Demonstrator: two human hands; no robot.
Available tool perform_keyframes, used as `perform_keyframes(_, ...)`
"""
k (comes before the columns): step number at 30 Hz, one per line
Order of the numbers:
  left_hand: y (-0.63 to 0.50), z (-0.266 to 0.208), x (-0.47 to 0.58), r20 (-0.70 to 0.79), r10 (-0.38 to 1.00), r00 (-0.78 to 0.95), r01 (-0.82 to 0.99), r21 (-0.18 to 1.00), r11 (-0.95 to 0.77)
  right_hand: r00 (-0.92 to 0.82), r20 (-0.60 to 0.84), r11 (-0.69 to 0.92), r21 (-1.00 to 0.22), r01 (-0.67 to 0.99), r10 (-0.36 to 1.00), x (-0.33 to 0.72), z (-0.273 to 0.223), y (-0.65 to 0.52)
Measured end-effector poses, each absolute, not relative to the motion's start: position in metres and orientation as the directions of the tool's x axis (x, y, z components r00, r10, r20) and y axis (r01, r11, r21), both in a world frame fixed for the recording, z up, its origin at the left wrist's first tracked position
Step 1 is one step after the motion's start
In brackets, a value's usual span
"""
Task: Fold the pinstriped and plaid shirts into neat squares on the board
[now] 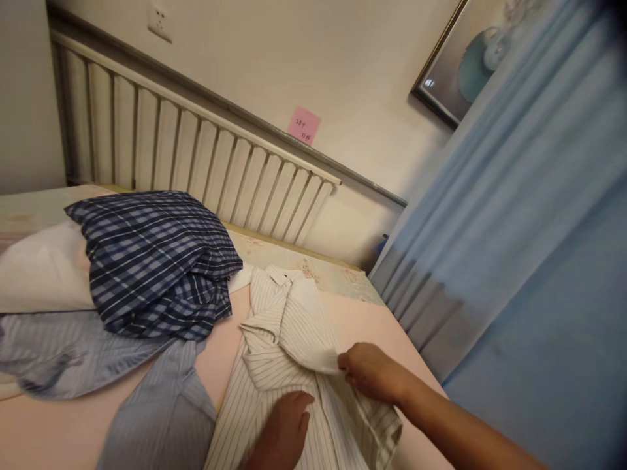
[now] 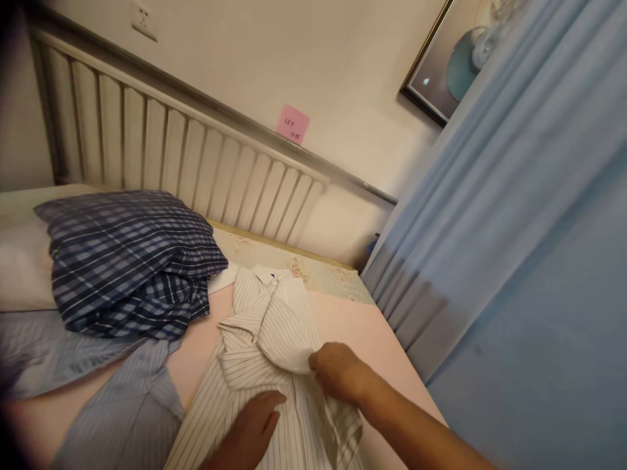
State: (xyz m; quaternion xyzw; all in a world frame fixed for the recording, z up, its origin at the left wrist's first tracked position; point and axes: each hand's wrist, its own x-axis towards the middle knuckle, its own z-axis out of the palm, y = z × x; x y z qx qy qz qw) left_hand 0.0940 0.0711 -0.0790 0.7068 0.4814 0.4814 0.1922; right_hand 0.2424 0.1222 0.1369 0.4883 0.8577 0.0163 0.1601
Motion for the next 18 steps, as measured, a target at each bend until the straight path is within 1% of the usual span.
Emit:
perform_keyframes(1, 0.072, -0.075, 0.093, 0.439, 0.897, 0.043, 0.456, 0.790, -0.409, -0.474, -0.275, 0.521, 0.128, 0.844, 0.836, 0.243, 0.128, 0.115)
perform_keyframes(2, 0.074, -0.070, 0.092, 0.371, 0.928, 0.027, 0.412, 0.842, -0.348, -0.482, -0.292, 0.515, 0.044, 0.856, 0.826, 0.244, 0.118, 0.108)
perform_keyframes(4, 0.077, -0.058, 0.088, 0.210, 0.977, 0.029, 0.285, 0.936, -0.209, -0.509, -0.322, 0.463, -0.213, 0.860, 0.798, 0.249, 0.100, 0.098)
perform_keyframes(6, 0.081, -0.050, 0.085, 0.017, 0.999, 0.049, 0.079, 0.997, -0.020, -0.510, -0.314, 0.324, -0.489, 0.810, 0.801, 0.259, 0.080, 0.095)
perform_keyframes(7, 0.083, -0.048, 0.084, -0.084, 0.995, 0.059, -0.034, 0.996, 0.086, -0.480, -0.287, 0.246, -0.584, 0.774, 0.829, 0.267, 0.070, 0.096)
perform_keyframes(8, 0.085, -0.049, 0.084, -0.170, 0.983, 0.075, -0.139, 0.974, 0.179, -0.415, -0.244, 0.178, -0.636, 0.750, 0.876, 0.275, 0.058, 0.098)
perform_keyframes(9, 0.087, -0.050, 0.084, -0.236, 0.967, 0.091, -0.220, 0.943, 0.251, -0.328, -0.184, 0.134, -0.652, 0.746, 0.927, 0.284, 0.047, 0.100)
perform_keyframes(11, 0.088, -0.054, 0.086, -0.308, 0.945, 0.108, -0.300, 0.896, 0.326, -0.147, -0.063, 0.076, -0.619, 0.782, 0.987, 0.302, 0.023, 0.105)
perform_keyframes(12, 0.088, -0.055, 0.087, -0.322, 0.939, 0.119, -0.316, 0.884, 0.343, -0.081, -0.042, 0.039, -0.609, 0.792, 0.996, 0.310, 0.012, 0.105)
perform_keyframes(14, 0.085, -0.054, 0.088, -0.341, 0.928, 0.150, -0.323, 0.870, 0.372, -0.014, -0.098, -0.052, -0.640, 0.767, 0.995, 0.321, -0.008, 0.103)
perform_keyframes(18, 0.073, -0.038, 0.087, -0.394, 0.882, 0.259, -0.257, 0.852, 0.456, -0.030, -0.303, -0.228, -0.775, 0.590, 0.952, 0.316, -0.026, 0.086)
